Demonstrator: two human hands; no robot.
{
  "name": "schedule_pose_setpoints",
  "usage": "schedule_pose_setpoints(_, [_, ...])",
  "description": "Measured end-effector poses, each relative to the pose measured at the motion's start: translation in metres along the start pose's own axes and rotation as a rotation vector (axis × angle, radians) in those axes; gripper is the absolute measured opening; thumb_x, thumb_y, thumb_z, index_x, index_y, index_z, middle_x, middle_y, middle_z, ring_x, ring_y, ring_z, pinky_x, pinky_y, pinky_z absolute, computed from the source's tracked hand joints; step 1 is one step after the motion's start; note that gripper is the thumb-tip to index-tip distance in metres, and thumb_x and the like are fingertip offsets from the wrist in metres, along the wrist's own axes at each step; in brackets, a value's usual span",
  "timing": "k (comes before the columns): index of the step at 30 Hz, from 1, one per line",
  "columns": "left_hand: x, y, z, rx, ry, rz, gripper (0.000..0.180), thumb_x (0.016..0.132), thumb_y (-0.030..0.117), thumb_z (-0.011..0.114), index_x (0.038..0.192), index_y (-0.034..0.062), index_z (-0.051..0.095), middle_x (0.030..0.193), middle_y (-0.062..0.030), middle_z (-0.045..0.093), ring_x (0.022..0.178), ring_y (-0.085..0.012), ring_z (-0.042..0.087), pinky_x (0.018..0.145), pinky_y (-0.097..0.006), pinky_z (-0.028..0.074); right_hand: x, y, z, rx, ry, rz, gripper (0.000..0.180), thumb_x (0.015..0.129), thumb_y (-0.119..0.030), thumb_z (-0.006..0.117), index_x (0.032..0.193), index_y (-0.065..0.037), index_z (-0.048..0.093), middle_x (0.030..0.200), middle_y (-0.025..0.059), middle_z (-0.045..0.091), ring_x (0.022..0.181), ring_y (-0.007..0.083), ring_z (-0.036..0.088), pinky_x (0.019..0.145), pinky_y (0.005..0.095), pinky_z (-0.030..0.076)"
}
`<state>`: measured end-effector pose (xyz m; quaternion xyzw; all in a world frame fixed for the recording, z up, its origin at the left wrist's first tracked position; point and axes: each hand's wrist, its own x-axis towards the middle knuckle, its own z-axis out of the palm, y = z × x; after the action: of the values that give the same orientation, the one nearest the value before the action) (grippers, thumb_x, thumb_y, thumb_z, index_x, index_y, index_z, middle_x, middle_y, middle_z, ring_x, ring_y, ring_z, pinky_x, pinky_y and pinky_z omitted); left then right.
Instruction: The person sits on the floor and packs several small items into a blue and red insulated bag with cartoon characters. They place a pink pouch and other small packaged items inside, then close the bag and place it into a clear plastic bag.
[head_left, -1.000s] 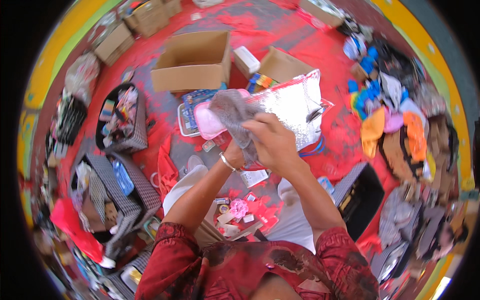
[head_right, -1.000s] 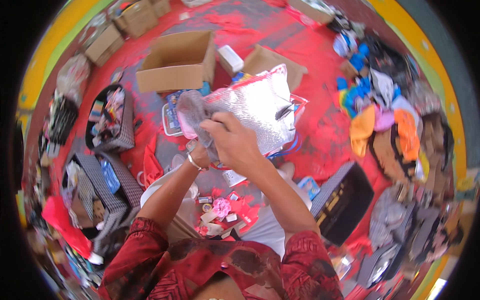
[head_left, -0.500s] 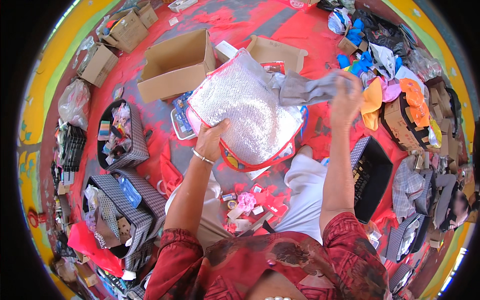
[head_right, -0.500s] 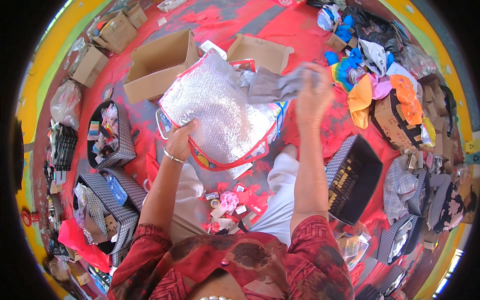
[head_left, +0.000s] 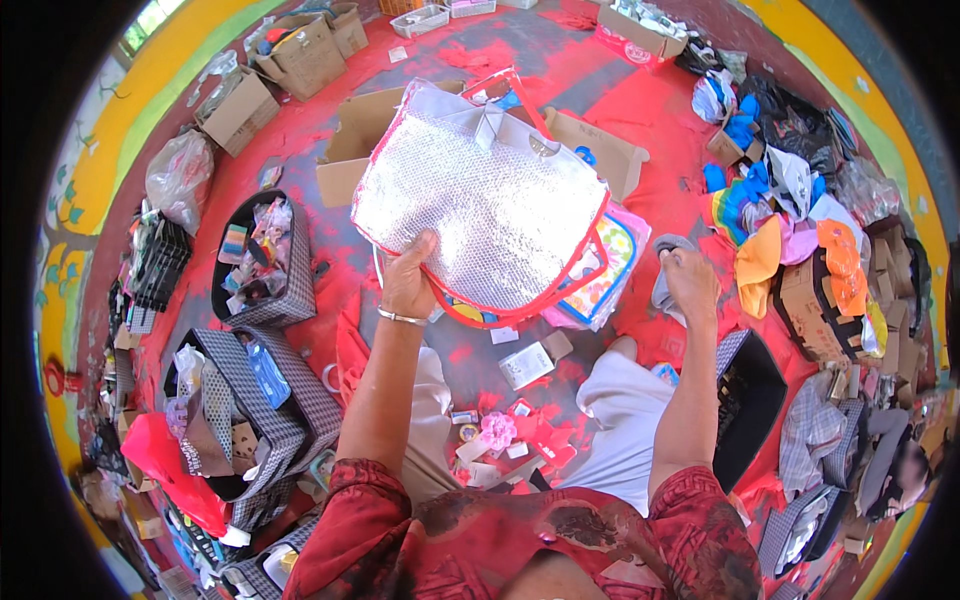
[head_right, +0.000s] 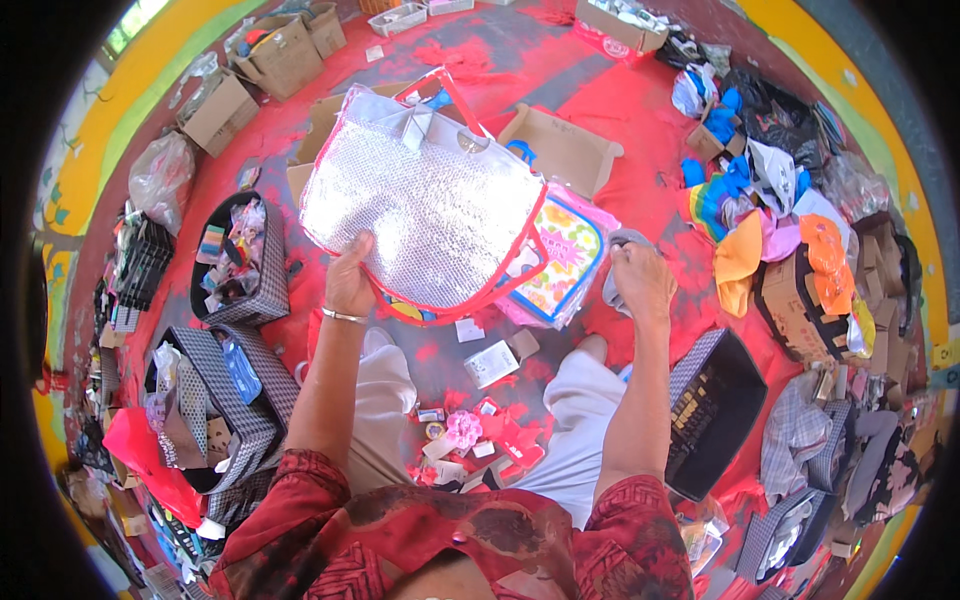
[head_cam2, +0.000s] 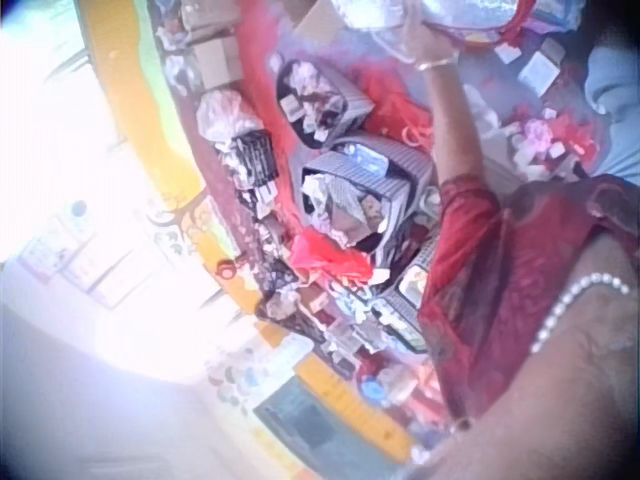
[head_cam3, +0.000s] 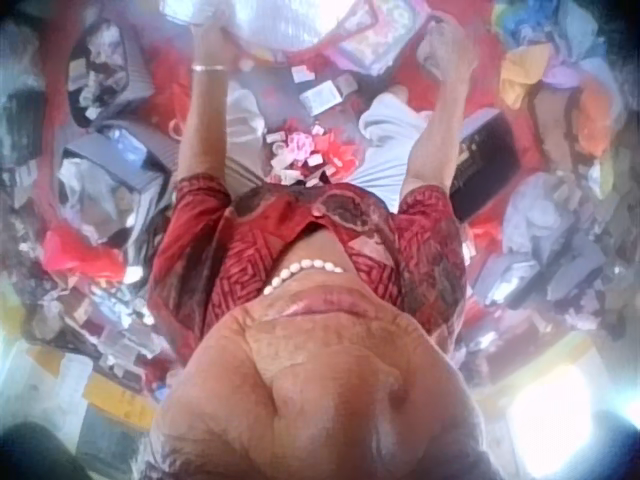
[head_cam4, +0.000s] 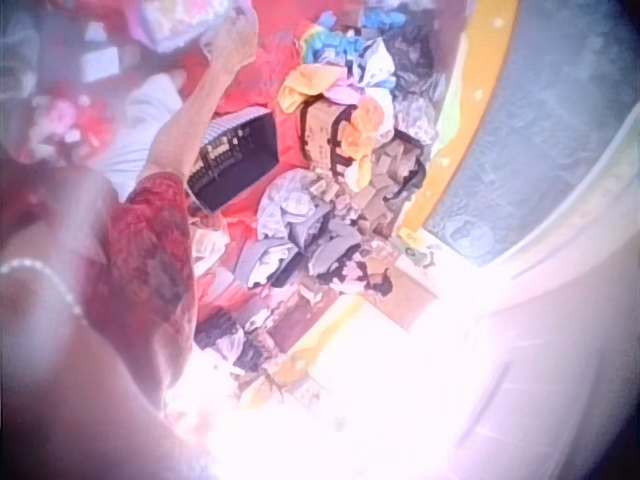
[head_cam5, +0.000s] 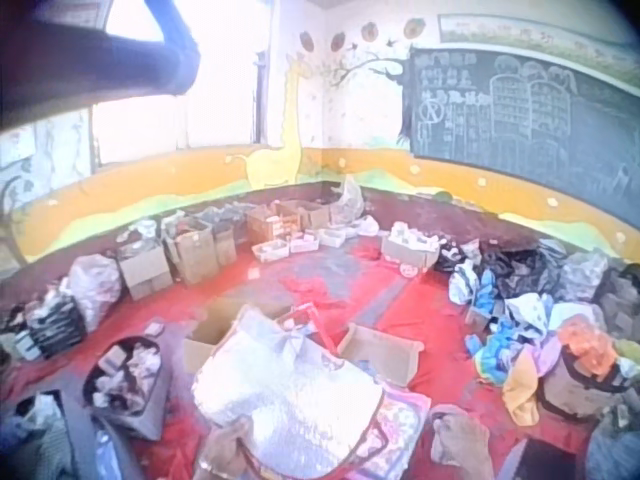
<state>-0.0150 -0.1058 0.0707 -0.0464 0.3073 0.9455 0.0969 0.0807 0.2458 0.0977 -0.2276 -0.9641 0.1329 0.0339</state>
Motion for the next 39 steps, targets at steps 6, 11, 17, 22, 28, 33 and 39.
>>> schedule_pose_setpoints(6, [-0.006,0.002,0.005,0.006,-0.083,0.036,0.036,0.077,-0.005,0.059,0.111,0.0017,0.052,0.102,-0.0089,0.059,0.094,-0.0206,0.057,0.084,-0.034,0.047,0.001,-0.027,-0.015,0.946,-0.186,0.097,0.028,0.082,-0.026,0.055,0.085,-0.001,0.065,0.070,0.0059,0.062,0.067,0.0139,0.058,0.060,0.0283,0.044])
schedule_pose_setpoints(11, [-0.005,-0.005,0.006,0.069,-0.107,-0.017,0.036,0.076,-0.004,0.060,0.111,0.0039,0.054,0.106,-0.0072,0.059,0.095,-0.0210,0.057,0.088,-0.035,0.045,-0.014,-0.065,-0.002,1.396,-0.305,-0.024,0.019,0.079,-0.017,0.062,0.087,0.001,0.064,0.069,-0.0002,0.057,0.062,0.0072,0.051,0.059,0.0224,0.041])
schedule_pose_setpoints(17, [-0.008,-0.012,0.015,0.197,-0.095,0.045,0.030,0.076,-0.005,0.061,0.104,0.0049,0.059,0.101,-0.0060,0.062,0.090,-0.0181,0.059,0.082,-0.031,0.047,-0.016,-0.069,0.000,0.880,0.098,-0.098,0.019,0.072,-0.009,0.070,0.087,0.000,0.065,0.072,-0.0012,0.059,0.061,0.0052,0.050,0.055,0.0212,0.040])
schedule_pose_setpoints(22, [-0.007,-0.019,0.024,0.329,-0.069,0.084,0.028,0.077,-0.002,0.062,0.104,0.0051,0.060,0.098,-0.0036,0.062,0.088,-0.0157,0.059,0.080,-0.029,0.046,-0.025,-0.070,-0.003,1.296,-0.032,-0.209,0.024,0.071,-0.017,0.072,0.087,0.000,0.064,0.065,-0.0010,0.059,0.056,0.0044,0.047,0.051,0.0231,0.040])
schedule_pose_setpoints(28, [0.004,-0.035,0.009,0.654,0.176,-0.083,0.034,0.078,0.021,0.068,0.100,-0.0024,0.057,0.095,-0.0071,0.062,0.089,-0.0173,0.059,0.081,-0.030,0.047,-0.046,-0.081,-0.020,1.062,0.181,-0.275,0.016,0.073,-0.008,0.066,0.087,-0.001,0.062,0.062,0.0026,0.059,0.053,0.0085,0.053,0.048,0.0260,0.041])
schedule_pose_setpoints(33, [0.007,-0.035,0.005,0.217,0.202,-0.306,0.066,0.081,0.050,0.055,0.116,-0.0052,0.047,0.112,-0.0153,0.054,0.098,-0.0221,0.056,0.084,-0.037,0.047,-0.058,-0.090,-0.028,0.206,0.427,-0.699,0.042,0.069,-0.006,0.060,0.111,-0.009,0.056,0.064,0.0074,0.058,0.050,0.0215,0.056,0.044,0.0299,0.042])
schedule_pose_setpoints(39, [-0.003,-0.024,0.018,0.074,-0.243,-0.299,0.081,0.077,0.062,0.049,0.122,-0.0053,0.040,0.121,-0.0185,0.048,0.107,-0.0245,0.051,0.091,-0.039,0.043,-0.089,-0.136,0.030,-0.093,0.258,-1.139,0.045,0.075,-0.013,0.051,0.120,-0.008,0.052,0.054,0.0035,0.052,0.050,0.0187,0.055,0.044,0.0325,0.041])
